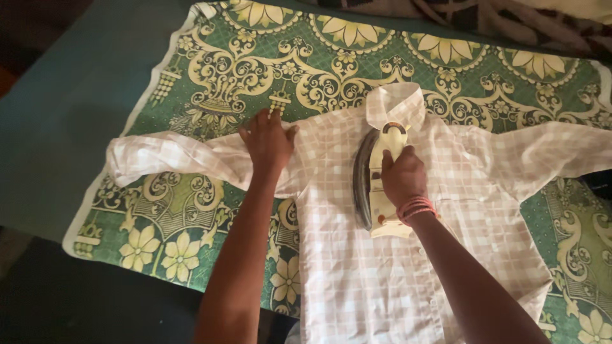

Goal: The person lays a checkered shirt flat on a patterned ironing board, smooths the fabric, and uses a steam iron to press the shirt. The person irons the body and sleeves, adjusting the shirt as needed.

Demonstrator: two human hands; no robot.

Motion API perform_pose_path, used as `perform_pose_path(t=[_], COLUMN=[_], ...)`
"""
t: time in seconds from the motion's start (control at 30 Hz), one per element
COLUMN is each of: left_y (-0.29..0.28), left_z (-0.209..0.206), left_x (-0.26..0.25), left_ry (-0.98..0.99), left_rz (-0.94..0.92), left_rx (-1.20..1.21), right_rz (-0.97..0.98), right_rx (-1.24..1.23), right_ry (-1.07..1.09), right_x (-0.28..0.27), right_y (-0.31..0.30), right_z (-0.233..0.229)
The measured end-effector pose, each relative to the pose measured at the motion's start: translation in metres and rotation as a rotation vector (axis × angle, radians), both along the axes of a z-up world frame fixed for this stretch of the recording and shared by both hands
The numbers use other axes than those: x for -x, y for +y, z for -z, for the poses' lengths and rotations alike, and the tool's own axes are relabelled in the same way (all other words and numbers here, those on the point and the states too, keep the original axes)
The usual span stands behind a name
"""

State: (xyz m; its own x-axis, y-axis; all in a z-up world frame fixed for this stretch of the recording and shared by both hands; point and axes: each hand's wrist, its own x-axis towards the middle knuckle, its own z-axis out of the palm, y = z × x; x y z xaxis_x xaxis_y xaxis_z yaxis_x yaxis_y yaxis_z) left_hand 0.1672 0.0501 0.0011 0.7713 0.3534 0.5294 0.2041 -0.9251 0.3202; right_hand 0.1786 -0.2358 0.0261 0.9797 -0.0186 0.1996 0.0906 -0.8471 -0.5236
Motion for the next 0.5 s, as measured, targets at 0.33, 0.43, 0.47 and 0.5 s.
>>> perform_pose_path(t=[0.33, 0.43, 0.47, 0.5], left_y=[0.000, 0.001, 0.000, 0.000], left_z=[0.022, 0.017, 0.017, 0.015], left_x=[0.011, 0.009, 0.010, 0.010], left_ry=[-0.033, -0.075, -0.096, -0.102], left_rz=[-0.063, -0.037, -0.022, -0.020], left_rx=[-0.035, -0.075, -0.092, -0.085], right_rz=[-0.153, -0.182, -0.195, -0.205], right_rx=[0.030, -0.006, -0.005, -0.006], right_ry=[-0.122, -0.129, -0.121, -0.118], right_x=[-0.046, -0.057, -0.056, -0.055], right_y=[-0.002, 0.001, 0.000, -0.001], right_z=[0.014, 0.013, 0.014, 0.012])
